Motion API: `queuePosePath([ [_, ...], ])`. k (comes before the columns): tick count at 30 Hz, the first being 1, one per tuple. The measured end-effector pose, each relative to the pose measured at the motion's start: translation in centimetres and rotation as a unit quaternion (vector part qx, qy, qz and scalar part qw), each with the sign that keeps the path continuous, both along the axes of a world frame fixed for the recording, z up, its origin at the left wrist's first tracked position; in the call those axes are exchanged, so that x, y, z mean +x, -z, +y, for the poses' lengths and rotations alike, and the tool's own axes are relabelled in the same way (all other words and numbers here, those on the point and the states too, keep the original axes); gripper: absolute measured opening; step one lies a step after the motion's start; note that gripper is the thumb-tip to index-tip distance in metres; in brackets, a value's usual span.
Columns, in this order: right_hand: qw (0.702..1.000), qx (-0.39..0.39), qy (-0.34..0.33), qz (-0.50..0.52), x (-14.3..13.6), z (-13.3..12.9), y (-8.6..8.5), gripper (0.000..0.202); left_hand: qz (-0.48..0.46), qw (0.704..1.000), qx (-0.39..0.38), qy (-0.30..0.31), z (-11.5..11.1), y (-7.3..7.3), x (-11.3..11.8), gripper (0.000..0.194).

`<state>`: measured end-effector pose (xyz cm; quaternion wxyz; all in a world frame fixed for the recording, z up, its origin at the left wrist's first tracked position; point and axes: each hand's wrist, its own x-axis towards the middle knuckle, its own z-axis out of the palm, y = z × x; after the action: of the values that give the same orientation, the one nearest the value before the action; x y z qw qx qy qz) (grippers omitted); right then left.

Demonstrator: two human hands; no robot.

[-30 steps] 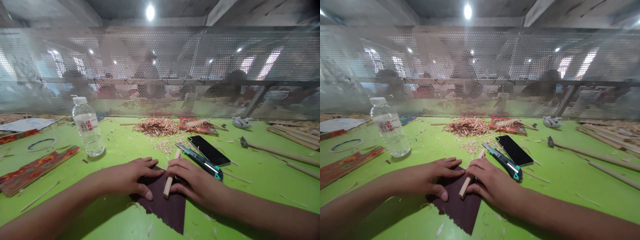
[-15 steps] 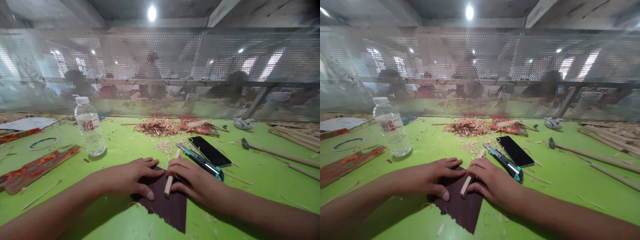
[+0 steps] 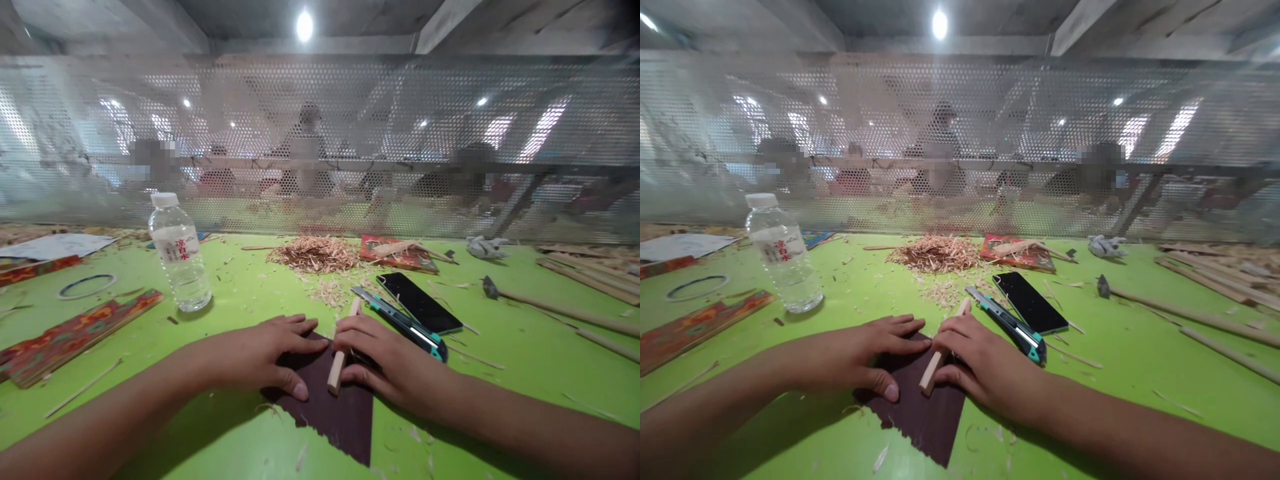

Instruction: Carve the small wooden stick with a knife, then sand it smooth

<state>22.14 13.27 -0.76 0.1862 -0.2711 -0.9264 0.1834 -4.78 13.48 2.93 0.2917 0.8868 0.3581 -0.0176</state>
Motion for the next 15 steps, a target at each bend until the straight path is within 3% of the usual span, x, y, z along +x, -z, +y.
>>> queuePosePath([
  [15,1.000,0.004,-0.003,-0.001,0.08,0.12,0.17,0.026,-0.026,1.000,-0.005,-0.001,-0.01,0.12,-0.04,0.077],
])
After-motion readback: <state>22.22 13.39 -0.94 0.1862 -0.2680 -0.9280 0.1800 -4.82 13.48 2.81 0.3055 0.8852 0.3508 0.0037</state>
